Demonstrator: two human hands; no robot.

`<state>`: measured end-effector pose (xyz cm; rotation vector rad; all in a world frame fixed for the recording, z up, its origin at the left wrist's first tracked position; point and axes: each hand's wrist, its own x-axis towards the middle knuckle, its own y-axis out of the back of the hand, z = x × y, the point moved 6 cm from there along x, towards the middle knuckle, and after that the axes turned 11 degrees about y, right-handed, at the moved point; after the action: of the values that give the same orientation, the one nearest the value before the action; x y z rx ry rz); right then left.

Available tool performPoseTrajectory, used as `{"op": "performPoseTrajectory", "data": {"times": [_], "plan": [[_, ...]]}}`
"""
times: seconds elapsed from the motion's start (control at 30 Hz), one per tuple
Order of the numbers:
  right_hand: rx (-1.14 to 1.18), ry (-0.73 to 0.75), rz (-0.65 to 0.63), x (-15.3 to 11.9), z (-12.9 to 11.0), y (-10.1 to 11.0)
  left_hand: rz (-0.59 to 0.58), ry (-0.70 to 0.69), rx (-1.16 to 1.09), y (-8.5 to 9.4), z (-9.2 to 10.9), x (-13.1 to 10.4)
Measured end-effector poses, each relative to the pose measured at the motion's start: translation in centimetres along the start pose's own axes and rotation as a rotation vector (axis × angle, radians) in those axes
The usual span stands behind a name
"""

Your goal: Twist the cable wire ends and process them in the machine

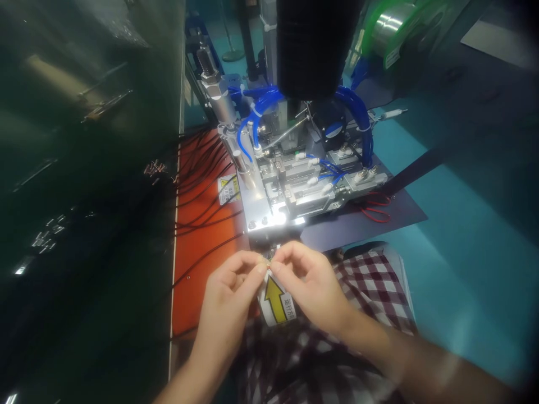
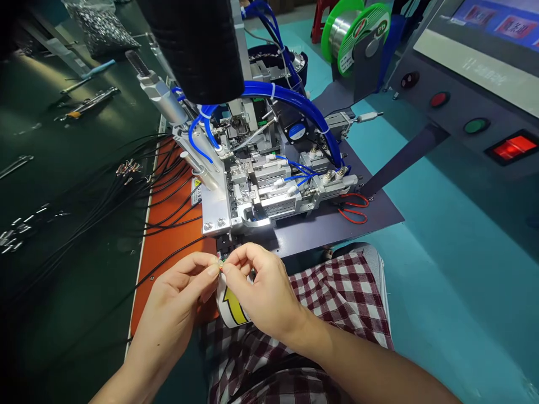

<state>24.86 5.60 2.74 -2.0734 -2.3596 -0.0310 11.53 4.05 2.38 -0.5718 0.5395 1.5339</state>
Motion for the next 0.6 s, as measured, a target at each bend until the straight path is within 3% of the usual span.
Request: {"op": "performPoseTrajectory", "data": {"times": [0.27, 0.6], "plan": [[0.105, -0.120, -0.009, 0.5, 0.0, 0.8, -0.015, -0.059, 0.100, -0.2, 0.7, -0.1], [0.091, -0.093, -0.010, 1.7, 0.6, 1.3, 0.007, -0.221, 0.388, -1.1, 3.8, 1.2]]}}
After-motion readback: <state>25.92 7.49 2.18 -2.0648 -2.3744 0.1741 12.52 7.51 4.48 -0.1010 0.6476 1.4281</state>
